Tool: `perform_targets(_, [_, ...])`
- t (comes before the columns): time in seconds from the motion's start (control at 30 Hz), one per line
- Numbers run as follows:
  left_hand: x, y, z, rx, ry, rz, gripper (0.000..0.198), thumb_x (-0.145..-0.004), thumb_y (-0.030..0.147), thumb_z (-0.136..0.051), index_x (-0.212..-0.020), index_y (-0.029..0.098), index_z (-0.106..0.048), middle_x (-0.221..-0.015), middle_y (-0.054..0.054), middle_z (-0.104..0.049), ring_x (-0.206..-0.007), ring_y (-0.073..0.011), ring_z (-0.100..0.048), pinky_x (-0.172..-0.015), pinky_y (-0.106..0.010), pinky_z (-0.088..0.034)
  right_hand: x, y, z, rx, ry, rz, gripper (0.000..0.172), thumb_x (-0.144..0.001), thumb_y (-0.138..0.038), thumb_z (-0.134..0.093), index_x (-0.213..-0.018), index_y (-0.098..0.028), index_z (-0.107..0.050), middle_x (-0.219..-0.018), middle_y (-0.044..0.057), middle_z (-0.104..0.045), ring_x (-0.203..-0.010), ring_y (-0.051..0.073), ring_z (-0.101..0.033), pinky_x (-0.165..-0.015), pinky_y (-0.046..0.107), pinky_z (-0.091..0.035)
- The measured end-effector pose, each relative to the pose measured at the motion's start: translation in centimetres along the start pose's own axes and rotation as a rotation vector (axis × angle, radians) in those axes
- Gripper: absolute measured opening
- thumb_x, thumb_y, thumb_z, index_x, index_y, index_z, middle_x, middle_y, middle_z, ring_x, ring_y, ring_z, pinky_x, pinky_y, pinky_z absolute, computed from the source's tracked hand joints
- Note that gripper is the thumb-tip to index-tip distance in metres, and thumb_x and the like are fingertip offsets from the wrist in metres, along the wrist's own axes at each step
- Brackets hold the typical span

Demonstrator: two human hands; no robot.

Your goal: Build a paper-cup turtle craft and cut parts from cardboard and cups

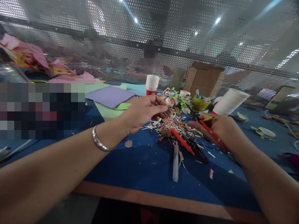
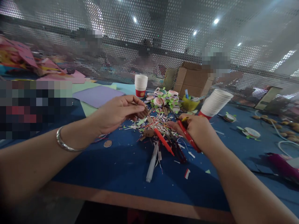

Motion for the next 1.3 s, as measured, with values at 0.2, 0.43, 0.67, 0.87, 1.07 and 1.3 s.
perform_targets(0.2, [-0.9, -0.6, 1.9, -0.323, -0.093, -0.02, 0.015, -0.084, 0.03, -0.069, -0.088, 0.016, -0.067, -0.082, -0.008, -0.074, -0.075, -0.0176, -0.068, -0.065, -0.028, -0.047, -0.3, 2.9, -0.6, 0.162, -0.175, -0.093, 0.053, -0.086, -0.074, -0.053, -0.067, -0.024, -0.057, -0.062, 0.008, -0.063, -0.057, 0.023, -0.058, -0.055, 0.033, -0.037])
perform_targets(0.43, [-1.1, -2.3, 2.2, -0.614, -0.171, -0.07, 0.013, -0.079, 0.023, -0.07, -0.09, 0.017, -0.074, -0.071, -0.005, -0.073, -0.062, -0.016, -0.064, -0.059, -0.026, -0.043, -0.4, 3.6, -1.1, 0.218, -0.288, -0.135, 0.05, -0.09, -0.065, -0.05, -0.091, -0.019, -0.067, -0.087, 0.014, -0.073, -0.078, 0.03, -0.068, -0.064, 0.035, -0.043])
perform_targets(0.67, [-0.9, -1.8, 2.3, -0.883, -0.299, 0.118, 0.023, -0.079, 0.013, -0.06, -0.1, 0.015, -0.069, -0.094, -0.006, -0.075, -0.076, -0.0163, -0.068, -0.068, -0.026, -0.047, -0.4, 3.3, -1.2, 0.213, -0.354, -0.153, 0.037, -0.089, -0.054, -0.056, -0.094, -0.018, -0.067, -0.087, 0.01, -0.074, -0.078, 0.026, -0.067, -0.063, 0.031, -0.041])
perform_targets(0.87, [-0.2, -1.4, 2.2, -0.835, -0.381, 0.229, 0.018, -0.085, 0.022, -0.056, -0.1, 0.016, -0.064, -0.085, -0.005, -0.073, -0.066, -0.0154, -0.068, -0.064, -0.027, -0.045, -0.2, 2.8, -1.1, 0.183, -0.407, -0.136, 0.031, -0.089, -0.045, -0.058, -0.096, -0.018, -0.069, -0.079, 0.007, -0.072, -0.073, 0.023, -0.065, -0.062, 0.03, -0.038])
perform_targets(1.07, [0.1, -0.3, 1.7, -1.179, -0.356, 0.001, 0.018, -0.086, 0.024, -0.055, -0.092, 0.018, -0.071, -0.094, -0.007, -0.072, -0.082, -0.0195, -0.061, -0.069, -0.031, -0.037, 0.2, 2.6, -1.1, 0.125, -0.461, -0.117, 0.027, -0.09, -0.035, -0.054, -0.103, -0.018, -0.069, -0.077, 0.005, -0.072, -0.072, 0.02, -0.066, -0.061, 0.029, -0.039])
perform_targets(1.3, [0.5, -1.7, -0.7, -1.055, -0.376, -0.089, 0.032, -0.085, 0.042, -0.068, -0.107, 0.019, -0.066, -0.101, -0.007, -0.064, -0.09, -0.021, -0.058, -0.074, -0.031, -0.04, 0.7, 3.3, -1.3, 0.097, -0.473, -0.102, 0.03, -0.09, -0.042, -0.058, -0.109, -0.021, -0.068, -0.071, 0.001, -0.071, -0.064, 0.018, -0.064, -0.056, 0.028, -0.036])
Point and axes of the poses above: each hand's wrist, its own x-axis away from the middle knuckle, its own z-axis out of the back of the hand, y = z × x, the point moved 3 cm from there along -x, towards the middle knuckle
